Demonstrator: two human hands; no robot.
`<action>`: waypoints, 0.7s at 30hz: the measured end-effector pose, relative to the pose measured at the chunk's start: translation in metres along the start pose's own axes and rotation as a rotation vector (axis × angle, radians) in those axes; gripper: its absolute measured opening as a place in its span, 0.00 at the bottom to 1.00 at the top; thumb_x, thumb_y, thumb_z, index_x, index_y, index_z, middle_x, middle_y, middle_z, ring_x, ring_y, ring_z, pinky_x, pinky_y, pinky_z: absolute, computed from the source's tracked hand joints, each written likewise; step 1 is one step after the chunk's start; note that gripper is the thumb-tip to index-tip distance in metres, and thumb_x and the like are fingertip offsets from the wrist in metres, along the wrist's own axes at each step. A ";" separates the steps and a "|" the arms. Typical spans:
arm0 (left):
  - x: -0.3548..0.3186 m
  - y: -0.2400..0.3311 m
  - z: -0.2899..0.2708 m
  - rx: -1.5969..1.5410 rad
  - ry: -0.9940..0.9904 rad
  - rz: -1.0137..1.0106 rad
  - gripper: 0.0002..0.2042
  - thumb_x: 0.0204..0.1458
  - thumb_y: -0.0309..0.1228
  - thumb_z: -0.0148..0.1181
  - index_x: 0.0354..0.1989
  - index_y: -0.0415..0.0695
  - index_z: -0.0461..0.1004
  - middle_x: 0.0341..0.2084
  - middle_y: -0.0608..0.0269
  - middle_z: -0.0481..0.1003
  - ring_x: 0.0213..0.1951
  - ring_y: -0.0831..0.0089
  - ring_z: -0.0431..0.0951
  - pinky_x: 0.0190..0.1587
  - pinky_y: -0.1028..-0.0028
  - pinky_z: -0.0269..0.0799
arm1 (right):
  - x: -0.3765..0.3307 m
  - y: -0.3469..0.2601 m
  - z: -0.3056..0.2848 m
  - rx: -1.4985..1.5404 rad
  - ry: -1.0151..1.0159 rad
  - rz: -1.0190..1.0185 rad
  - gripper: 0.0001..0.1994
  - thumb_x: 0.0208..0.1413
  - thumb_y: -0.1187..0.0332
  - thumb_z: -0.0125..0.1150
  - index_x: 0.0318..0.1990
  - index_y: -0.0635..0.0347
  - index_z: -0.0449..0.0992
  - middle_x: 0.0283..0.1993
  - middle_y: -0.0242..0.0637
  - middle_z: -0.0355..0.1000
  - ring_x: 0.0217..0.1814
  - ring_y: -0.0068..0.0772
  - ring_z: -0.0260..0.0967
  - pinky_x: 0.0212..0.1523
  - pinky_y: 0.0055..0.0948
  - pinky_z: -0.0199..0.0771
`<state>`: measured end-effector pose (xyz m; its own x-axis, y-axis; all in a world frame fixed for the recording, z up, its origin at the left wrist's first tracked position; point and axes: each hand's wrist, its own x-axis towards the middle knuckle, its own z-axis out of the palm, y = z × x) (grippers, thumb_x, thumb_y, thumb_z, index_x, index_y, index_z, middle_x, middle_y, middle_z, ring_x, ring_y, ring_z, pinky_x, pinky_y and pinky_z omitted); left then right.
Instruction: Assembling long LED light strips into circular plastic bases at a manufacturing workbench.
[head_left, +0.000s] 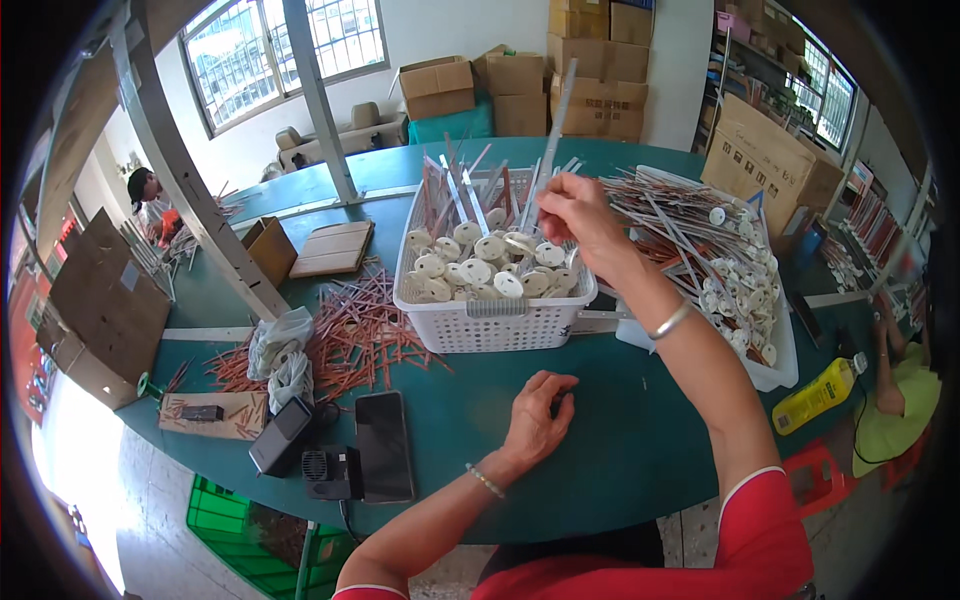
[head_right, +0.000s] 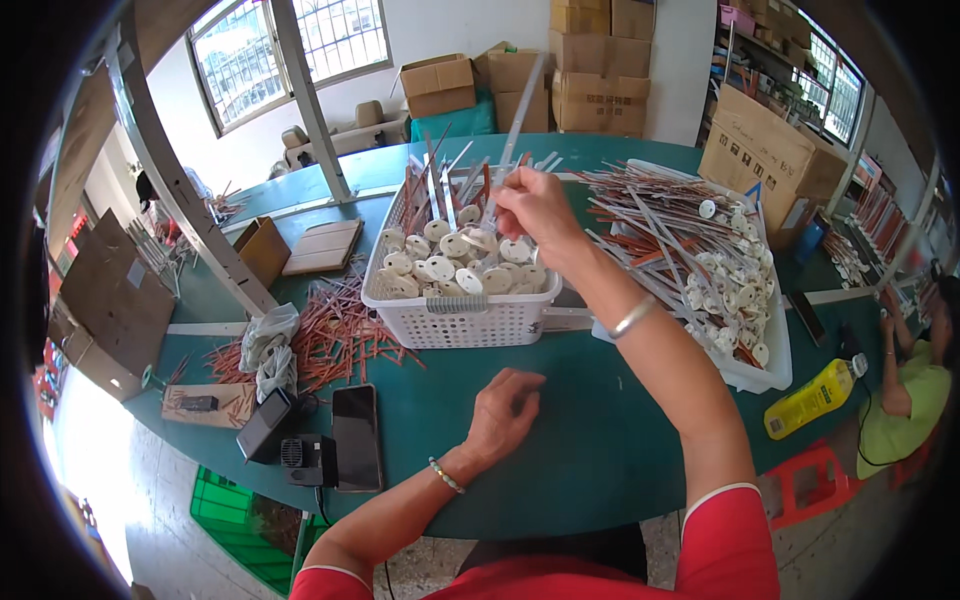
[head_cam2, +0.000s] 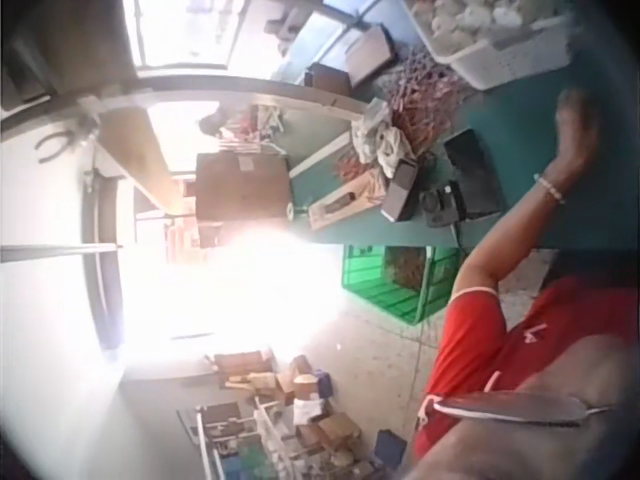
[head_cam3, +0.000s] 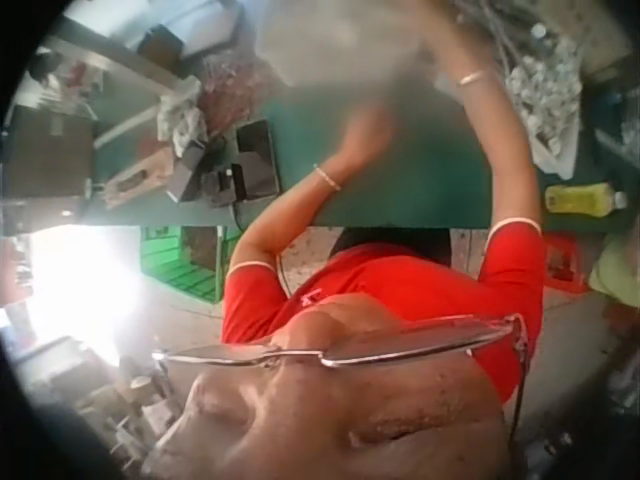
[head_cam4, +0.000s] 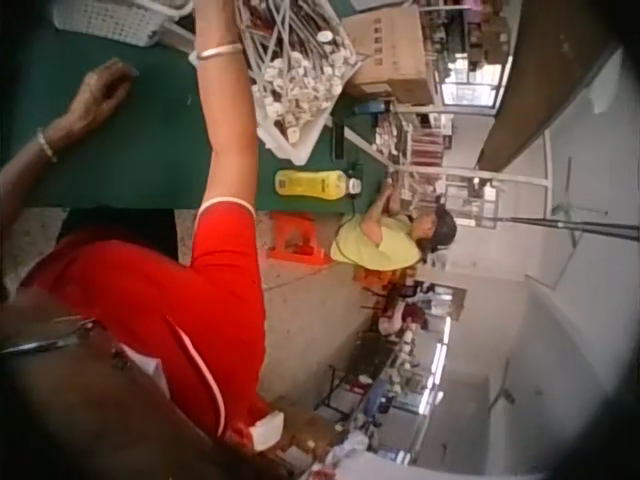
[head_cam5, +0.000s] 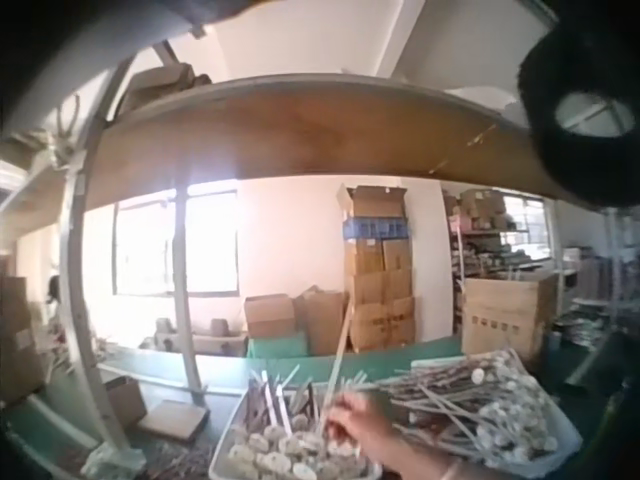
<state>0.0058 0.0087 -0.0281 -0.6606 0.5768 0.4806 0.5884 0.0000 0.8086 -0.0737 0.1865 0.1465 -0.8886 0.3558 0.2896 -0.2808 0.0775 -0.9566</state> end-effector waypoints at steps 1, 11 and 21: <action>-0.001 -0.002 0.000 0.004 0.000 0.015 0.09 0.51 0.20 0.58 0.42 0.39 0.76 0.33 0.55 0.73 0.30 0.61 0.76 0.35 0.67 0.74 | 0.016 0.006 0.013 -0.025 -0.011 0.030 0.06 0.57 0.70 0.59 0.34 0.66 0.74 0.23 0.33 0.73 0.19 0.19 0.68 0.18 0.21 0.67; -0.010 -0.001 0.003 -0.039 -0.016 0.019 0.09 0.50 0.19 0.57 0.40 0.39 0.76 0.32 0.54 0.73 0.32 0.58 0.76 0.36 0.65 0.74 | 0.095 0.040 0.078 -0.704 -0.081 0.199 0.07 0.46 0.73 0.61 0.22 0.67 0.78 0.18 0.35 0.72 0.13 0.21 0.64 0.11 0.21 0.58; -0.003 0.003 -0.013 0.026 -0.039 0.002 0.10 0.48 0.17 0.57 0.38 0.40 0.77 0.32 0.55 0.75 0.30 0.63 0.78 0.32 0.69 0.73 | 0.028 0.053 0.044 -0.840 0.188 -0.548 0.05 0.46 0.70 0.58 0.24 0.60 0.78 0.26 0.52 0.75 0.32 0.57 0.75 0.34 0.50 0.74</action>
<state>0.0034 -0.0036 -0.0224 -0.6414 0.6078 0.4682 0.6019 0.0202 0.7983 -0.1296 0.1593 0.1055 -0.6228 0.2097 0.7537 -0.2223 0.8763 -0.4275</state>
